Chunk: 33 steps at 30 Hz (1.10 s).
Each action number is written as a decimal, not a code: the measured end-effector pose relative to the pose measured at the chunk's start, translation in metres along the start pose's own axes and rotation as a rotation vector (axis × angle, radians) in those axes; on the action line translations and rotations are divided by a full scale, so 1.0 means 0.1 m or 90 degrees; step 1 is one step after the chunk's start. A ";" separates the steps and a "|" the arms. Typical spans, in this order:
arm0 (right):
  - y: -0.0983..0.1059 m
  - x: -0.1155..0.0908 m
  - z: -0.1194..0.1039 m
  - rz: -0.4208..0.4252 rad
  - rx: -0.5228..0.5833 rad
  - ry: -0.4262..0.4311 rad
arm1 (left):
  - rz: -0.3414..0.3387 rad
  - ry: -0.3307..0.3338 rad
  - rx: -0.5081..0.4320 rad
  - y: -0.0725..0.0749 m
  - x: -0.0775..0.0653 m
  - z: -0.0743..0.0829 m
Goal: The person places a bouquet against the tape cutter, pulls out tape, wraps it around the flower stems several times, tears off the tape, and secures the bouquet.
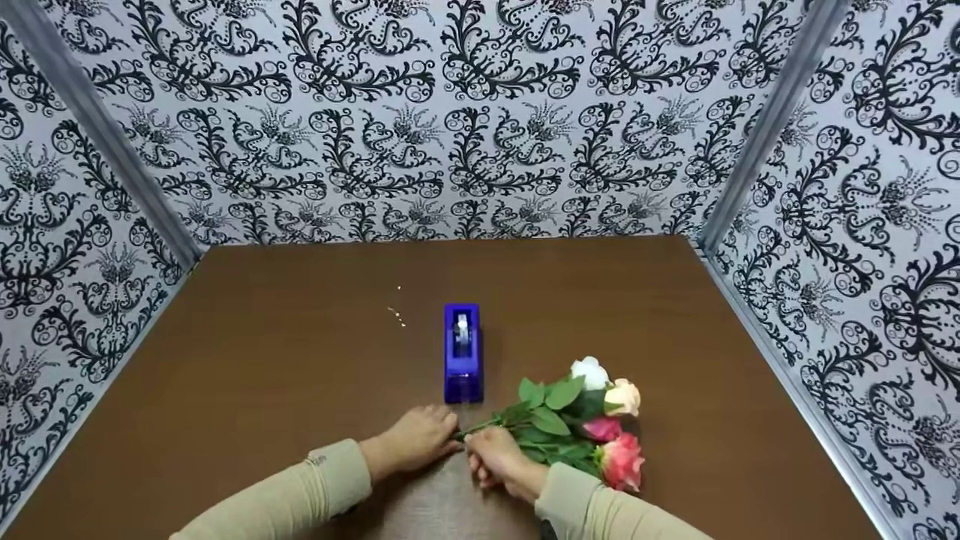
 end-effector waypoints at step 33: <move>0.00 -0.07 0.09 0.036 -0.014 -0.006 | -0.249 0.216 -0.700 0.08 -0.02 0.00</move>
Point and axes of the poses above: each hand's wrist, its own x-axis towards the middle knuckle, its own y-axis out of the back of the hand, z = x × y, the point moved 2 cm from there along x, towards the middle knuckle, and after that the axes turned 13 degrees about y, right-handed, at the moved point
